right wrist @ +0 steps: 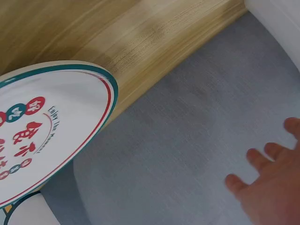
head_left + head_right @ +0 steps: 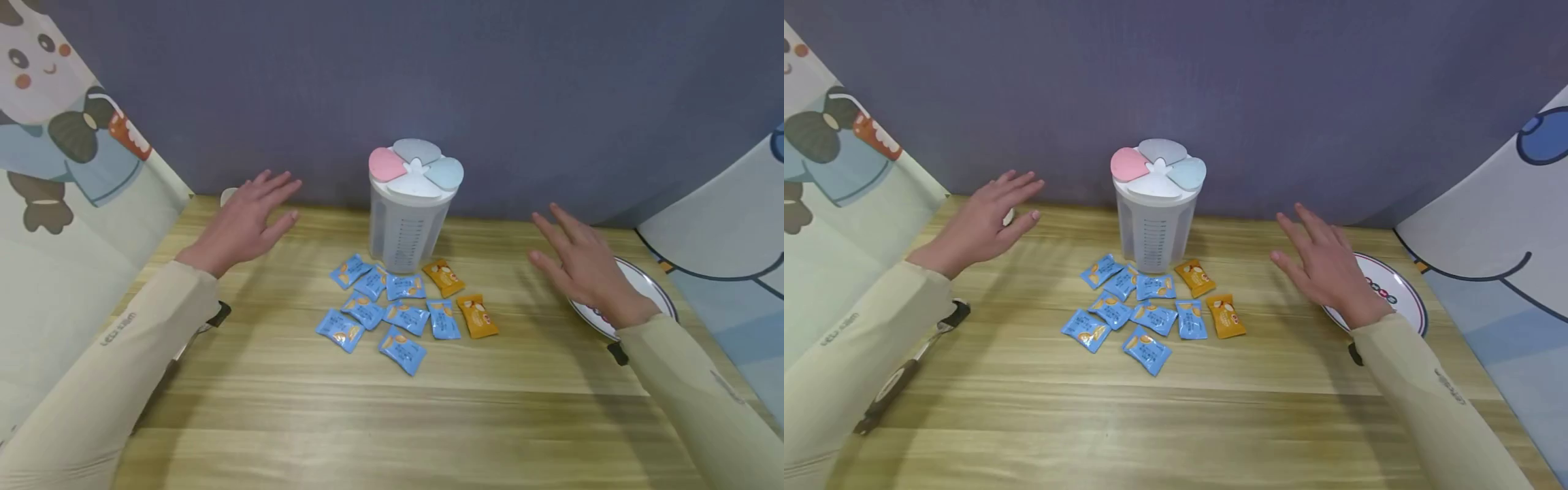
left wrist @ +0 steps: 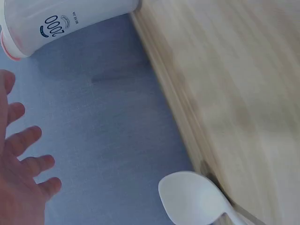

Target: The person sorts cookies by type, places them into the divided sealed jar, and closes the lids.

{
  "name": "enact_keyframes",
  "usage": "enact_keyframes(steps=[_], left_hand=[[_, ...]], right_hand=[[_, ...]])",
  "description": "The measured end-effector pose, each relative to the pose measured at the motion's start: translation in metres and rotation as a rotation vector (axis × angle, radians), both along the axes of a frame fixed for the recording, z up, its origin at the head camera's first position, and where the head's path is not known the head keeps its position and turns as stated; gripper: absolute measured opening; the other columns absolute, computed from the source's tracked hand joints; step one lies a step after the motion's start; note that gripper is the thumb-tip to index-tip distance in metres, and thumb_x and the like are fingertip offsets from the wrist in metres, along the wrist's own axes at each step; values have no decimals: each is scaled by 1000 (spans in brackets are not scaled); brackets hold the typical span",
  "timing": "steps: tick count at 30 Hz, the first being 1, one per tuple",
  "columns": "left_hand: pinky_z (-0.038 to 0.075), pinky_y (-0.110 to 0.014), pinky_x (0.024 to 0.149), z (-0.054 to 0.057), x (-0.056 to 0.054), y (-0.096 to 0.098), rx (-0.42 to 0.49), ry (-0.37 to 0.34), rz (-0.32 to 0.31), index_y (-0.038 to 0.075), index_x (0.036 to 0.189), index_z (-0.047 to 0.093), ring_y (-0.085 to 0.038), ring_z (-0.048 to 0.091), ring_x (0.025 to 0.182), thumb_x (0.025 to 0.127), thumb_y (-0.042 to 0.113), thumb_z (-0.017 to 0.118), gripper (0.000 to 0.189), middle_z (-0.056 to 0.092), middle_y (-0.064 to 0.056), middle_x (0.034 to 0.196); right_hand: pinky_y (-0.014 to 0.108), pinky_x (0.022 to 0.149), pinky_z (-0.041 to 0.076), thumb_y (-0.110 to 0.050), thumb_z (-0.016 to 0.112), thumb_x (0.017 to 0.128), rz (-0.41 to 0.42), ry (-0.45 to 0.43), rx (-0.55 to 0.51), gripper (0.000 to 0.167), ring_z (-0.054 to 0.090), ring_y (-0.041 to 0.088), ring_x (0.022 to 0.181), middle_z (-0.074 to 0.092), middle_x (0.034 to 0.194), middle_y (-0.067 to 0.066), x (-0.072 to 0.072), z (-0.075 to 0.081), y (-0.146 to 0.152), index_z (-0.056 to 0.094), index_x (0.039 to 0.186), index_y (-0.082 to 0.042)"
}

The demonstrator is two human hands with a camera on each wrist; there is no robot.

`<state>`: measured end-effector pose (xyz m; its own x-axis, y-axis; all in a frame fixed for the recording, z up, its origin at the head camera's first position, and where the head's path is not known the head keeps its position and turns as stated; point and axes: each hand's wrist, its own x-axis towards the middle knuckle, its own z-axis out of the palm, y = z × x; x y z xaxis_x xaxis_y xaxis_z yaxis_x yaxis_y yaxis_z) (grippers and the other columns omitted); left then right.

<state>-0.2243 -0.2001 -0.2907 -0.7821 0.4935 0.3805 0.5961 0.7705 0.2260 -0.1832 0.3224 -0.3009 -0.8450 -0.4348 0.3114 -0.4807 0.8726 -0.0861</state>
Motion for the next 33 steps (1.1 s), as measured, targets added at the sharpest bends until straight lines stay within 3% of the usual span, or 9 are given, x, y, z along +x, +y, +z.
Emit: enact_keyframes(steps=[8,16,24,29,33], left_hand=[[17,-43,113,13,-29,29,68,72,-90,4,141,43,-37,25,136,101,26,47,46,37,-17,146],[13,-35,114,29,-50,73,144,105,-174,10,144,41,-28,25,138,102,26,42,44,34,-11,149],[10,-37,114,30,-60,106,128,89,-257,11,144,41,-25,19,140,102,28,41,45,30,-9,151],[7,-41,114,31,-61,117,122,32,-283,14,144,41,-22,15,141,101,31,39,46,28,-4,152],[12,-37,114,29,-62,121,139,-2,-313,12,144,41,-19,19,140,102,29,39,46,30,-5,152]], right_hand=[[63,99,29,-39,49,99,146,115,-102,57,38,48,124,30,149,20,-30,8,-16,40,143,-4],[55,105,29,-38,53,97,264,195,-206,56,39,37,128,40,144,17,-54,24,-47,47,137,0],[47,106,31,-11,70,86,430,272,-301,46,44,31,126,50,136,17,-65,37,-89,57,128,2],[45,107,31,-10,73,83,500,268,-315,42,44,28,126,53,133,15,-69,42,-109,62,123,-2],[45,106,32,-7,74,81,502,241,-286,40,45,28,126,55,131,14,-69,44,-116,66,120,-4]])
